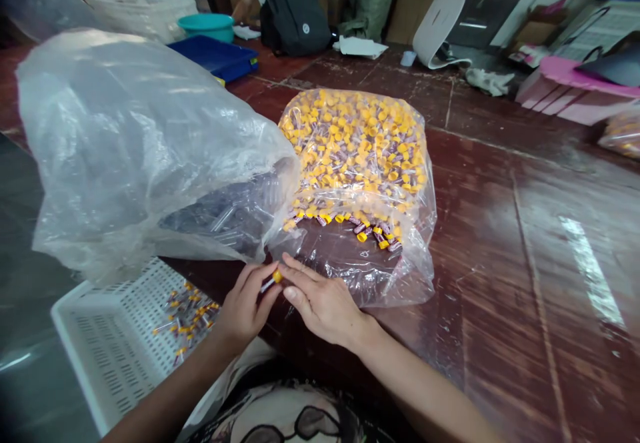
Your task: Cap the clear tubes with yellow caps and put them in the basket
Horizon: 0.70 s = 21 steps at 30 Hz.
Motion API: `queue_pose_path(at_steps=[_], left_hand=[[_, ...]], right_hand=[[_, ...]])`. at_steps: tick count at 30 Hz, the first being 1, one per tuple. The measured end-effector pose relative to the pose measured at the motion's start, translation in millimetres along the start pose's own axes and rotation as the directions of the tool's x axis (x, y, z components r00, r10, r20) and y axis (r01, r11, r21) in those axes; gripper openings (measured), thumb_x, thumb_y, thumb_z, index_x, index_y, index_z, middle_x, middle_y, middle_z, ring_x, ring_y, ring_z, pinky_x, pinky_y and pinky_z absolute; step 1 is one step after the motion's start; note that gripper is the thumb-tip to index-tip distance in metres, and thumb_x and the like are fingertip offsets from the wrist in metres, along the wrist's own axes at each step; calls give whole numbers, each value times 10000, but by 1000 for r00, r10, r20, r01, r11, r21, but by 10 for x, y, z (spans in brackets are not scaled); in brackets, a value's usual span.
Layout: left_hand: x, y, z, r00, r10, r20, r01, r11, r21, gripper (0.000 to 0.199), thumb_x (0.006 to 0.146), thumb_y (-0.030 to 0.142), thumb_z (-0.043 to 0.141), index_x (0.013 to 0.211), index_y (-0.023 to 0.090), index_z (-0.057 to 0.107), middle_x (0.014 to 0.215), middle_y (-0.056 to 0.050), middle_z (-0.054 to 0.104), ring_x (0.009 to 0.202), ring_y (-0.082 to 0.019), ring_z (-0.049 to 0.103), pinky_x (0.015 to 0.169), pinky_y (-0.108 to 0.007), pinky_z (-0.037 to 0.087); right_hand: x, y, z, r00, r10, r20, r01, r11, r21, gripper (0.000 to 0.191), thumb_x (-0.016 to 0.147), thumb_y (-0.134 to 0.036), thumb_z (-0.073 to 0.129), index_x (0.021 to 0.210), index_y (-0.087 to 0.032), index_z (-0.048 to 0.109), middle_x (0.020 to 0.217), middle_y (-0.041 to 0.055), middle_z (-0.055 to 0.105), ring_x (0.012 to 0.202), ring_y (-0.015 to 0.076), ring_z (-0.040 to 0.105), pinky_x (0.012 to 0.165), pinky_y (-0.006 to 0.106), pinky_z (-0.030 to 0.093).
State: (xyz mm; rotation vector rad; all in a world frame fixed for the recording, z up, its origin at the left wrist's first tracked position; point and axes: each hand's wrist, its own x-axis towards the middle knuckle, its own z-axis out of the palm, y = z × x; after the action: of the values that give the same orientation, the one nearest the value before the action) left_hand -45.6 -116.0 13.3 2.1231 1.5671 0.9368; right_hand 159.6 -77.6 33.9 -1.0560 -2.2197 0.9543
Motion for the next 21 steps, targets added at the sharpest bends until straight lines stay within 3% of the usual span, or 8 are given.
queue_pose_path(at_steps=[3, 6, 9, 11, 13, 16, 18, 21], left_hand=[[-640, -388, -11, 988, 91, -127, -73, 987, 141, 581, 898, 160, 595, 1437, 292, 423, 1094, -69, 642, 964, -204, 666, 841, -330, 583], [-1390, -967, 29, 987, 76, -142, -20, 931, 364, 482, 884, 145, 596, 1333, 301, 513, 1042, -73, 670, 920, -237, 685, 787, -377, 589], [-1870, -1380, 34, 999, -35, 2, 28, 832, 555, 330, 921, 196, 529, 1241, 261, 571, 1012, -83, 715, 831, -258, 708, 676, -386, 566], [-1870, -1404, -25, 999, -32, -1, 26, 785, 619, 330, 921, 224, 531, 1246, 261, 571, 1052, -95, 726, 879, -279, 710, 727, -417, 548], [-1573, -1222, -122, 989, 89, -118, 6, 774, 633, 394, 881, 232, 613, 1268, 278, 553, 1088, -100, 719, 978, -292, 684, 854, -458, 510], [-694, -790, -266, 925, 286, -251, -75, 785, 615, 539, 810, 187, 719, 1300, 313, 532, 1090, -77, 700, 1055, -276, 619, 988, -468, 424], [-4, -587, -317, 936, 303, -181, -128, 770, 624, 491, 855, 174, 660, 1304, 344, 556, 1173, -71, 665, 1124, -269, 567, 1017, -452, 389], [823, -525, -309, 987, 158, -19, -106, 740, 664, 333, 914, 212, 565, 1217, 325, 646, 1252, -96, 605, 1177, -304, 502, 995, -467, 383]], right_hand=[[43, 302, -275, 971, 150, -185, -191, 956, -224, 469, 1020, -397, 416, 1466, -254, 444, 1509, 74, 473, 1269, 252, 569, 1006, 444, 545], [38, 696, -530, 879, 317, -355, -465, 733, -496, 441, 1005, -383, 442, 1415, -230, 498, 1363, 128, 583, 978, 270, 696, 714, 389, 602], [24, 958, -615, 873, 382, -304, -479, 551, -683, 380, 974, -392, 509, 1323, -259, 579, 1250, 119, 624, 776, 227, 693, 547, 305, 510], [29, 1018, -597, 883, 379, -279, -450, 506, -736, 340, 972, -394, 515, 1273, -270, 612, 1199, 114, 633, 746, 209, 677, 524, 280, 456], [38, 1016, -570, 892, 358, -276, -430, 485, -762, 303, 986, -360, 485, 1236, -276, 635, 1162, 108, 642, 730, 195, 666, 517, 270, 414], [51, 964, -554, 906, 303, -296, -415, 497, -762, 290, 998, -309, 445, 1183, -265, 665, 1126, 96, 672, 719, 182, 661, 516, 267, 374], [62, 906, -555, 902, 264, -342, -432, 571, -698, 280, 996, -311, 446, 1137, -242, 678, 1103, 91, 692, 730, 184, 663, 532, 271, 388], [65, 767, -558, 892, 224, -392, -391, 818, -422, 243, 988, -345, 471, 1053, -229, 674, 1030, 64, 716, 806, 195, 671, 652, 288, 471]])
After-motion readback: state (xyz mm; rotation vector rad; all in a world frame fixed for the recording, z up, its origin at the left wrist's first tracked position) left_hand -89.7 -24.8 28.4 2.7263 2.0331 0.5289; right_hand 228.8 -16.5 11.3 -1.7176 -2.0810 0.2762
